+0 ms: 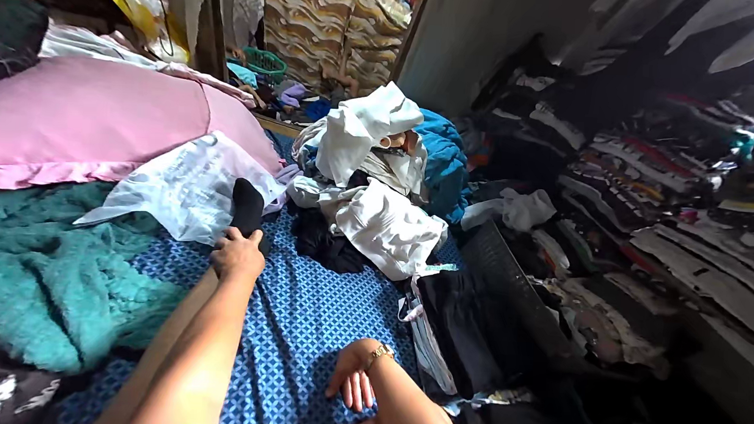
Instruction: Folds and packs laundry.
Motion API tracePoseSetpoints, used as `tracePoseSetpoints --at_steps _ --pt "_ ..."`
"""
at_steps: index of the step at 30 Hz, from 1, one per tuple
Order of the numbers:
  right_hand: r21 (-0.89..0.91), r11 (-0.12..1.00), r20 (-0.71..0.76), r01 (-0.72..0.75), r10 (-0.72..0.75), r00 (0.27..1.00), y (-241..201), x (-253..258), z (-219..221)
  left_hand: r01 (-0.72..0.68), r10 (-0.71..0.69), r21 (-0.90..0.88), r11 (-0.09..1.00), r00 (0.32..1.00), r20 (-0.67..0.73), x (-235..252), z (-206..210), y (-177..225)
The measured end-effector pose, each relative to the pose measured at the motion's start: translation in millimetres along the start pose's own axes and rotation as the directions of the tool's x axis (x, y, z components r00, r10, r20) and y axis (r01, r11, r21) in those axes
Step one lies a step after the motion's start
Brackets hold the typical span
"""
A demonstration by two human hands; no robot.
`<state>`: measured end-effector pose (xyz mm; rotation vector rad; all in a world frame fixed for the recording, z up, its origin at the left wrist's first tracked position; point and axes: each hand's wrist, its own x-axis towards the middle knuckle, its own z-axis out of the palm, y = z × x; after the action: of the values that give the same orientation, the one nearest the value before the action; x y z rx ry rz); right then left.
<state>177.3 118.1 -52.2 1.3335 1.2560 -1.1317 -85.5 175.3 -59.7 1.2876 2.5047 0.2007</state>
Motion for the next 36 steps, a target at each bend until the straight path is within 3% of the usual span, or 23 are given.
tracePoseSetpoints --at_steps 4,12,17,22,27,32,36 --pt "-0.008 1.0 0.012 -0.011 0.011 1.0 -1 2 -2 -0.042 0.042 -0.007 0.999 0.997 0.063 3 -5 -9" --pt "-0.027 0.999 0.018 -0.016 0.017 1.0 0 5 -4 -0.019 0.013 0.108 0.994 0.998 0.061 2 3 2" --pt "0.051 0.998 -0.084 0.041 -0.037 0.996 -2 -28 5 -0.037 0.033 0.053 0.998 0.997 0.072 3 -1 -4" --pt "0.003 0.999 0.021 -0.037 0.037 0.999 -2 0 -4 -0.073 0.065 0.086 0.994 0.994 0.089 4 1 -5" --pt "-0.019 1.0 0.001 -0.022 0.022 1.0 -1 -2 -3 -0.074 0.048 0.165 0.984 0.987 0.153 4 -1 -3" --pt "-0.024 0.999 0.013 -0.035 0.035 0.999 -1 0 -4 -0.06 0.048 0.141 0.988 0.995 0.084 2 4 -3" --pt "-0.009 0.999 0.006 -0.038 0.038 0.999 -2 0 -5 0.001 -0.001 0.022 1.0 1.0 0.019 5 5 -2"
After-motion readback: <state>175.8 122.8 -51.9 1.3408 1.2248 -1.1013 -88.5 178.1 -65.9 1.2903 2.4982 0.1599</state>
